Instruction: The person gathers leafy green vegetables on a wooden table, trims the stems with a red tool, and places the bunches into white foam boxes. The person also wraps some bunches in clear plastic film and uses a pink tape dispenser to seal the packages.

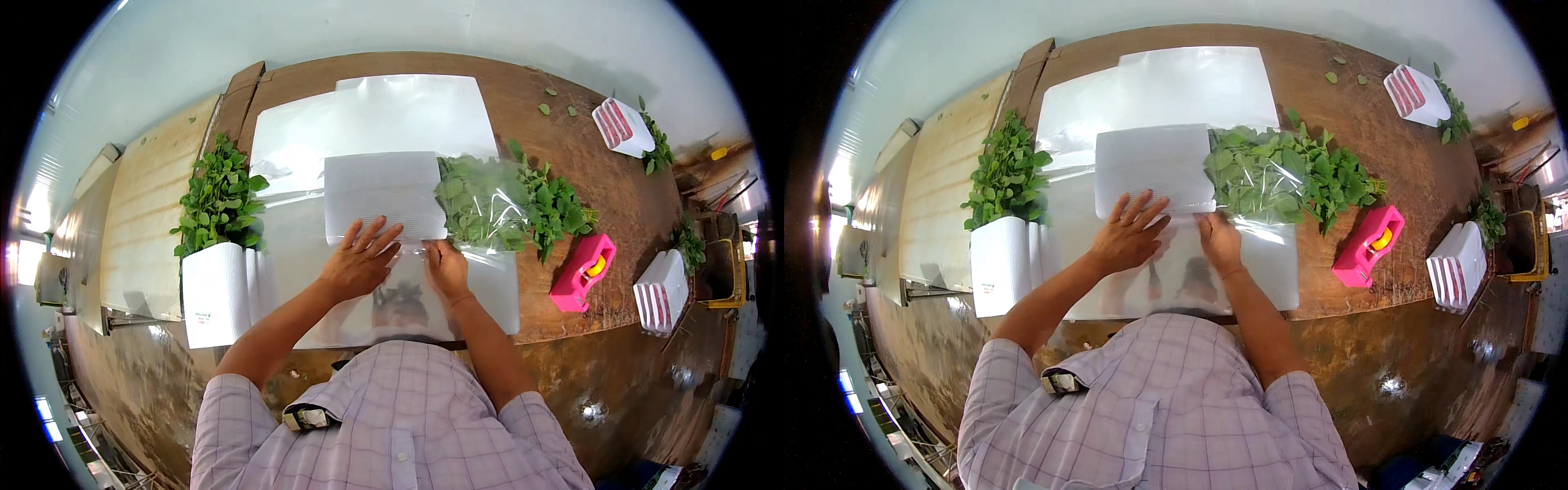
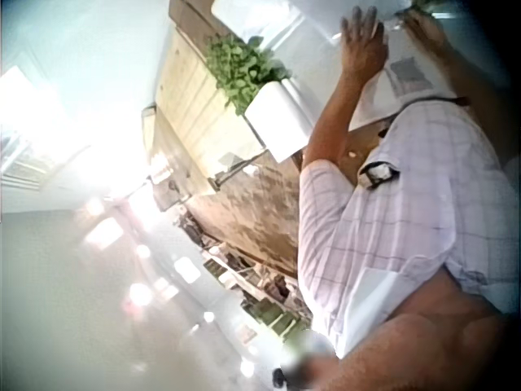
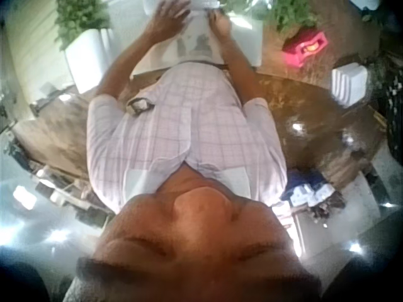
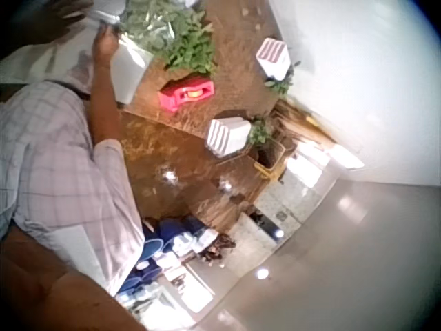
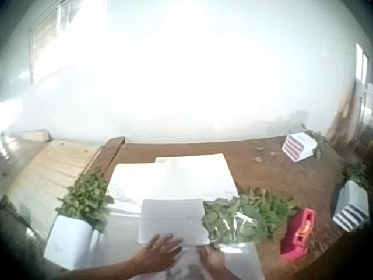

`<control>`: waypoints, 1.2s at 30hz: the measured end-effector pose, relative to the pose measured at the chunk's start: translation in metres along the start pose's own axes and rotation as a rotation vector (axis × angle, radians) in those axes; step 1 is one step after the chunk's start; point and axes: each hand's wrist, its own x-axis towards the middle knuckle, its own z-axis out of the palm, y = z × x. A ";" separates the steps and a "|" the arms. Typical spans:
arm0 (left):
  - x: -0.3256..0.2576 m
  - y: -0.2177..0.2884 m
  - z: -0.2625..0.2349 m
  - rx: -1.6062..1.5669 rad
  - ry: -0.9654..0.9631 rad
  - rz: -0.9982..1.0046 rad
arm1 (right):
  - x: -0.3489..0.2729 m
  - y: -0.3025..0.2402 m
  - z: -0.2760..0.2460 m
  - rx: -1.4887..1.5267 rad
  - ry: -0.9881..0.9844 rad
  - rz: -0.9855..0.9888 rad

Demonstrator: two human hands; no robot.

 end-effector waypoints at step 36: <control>0.225 0.276 0.071 -0.514 -0.284 0.014 | -0.232 0.105 -0.206 0.661 0.113 0.713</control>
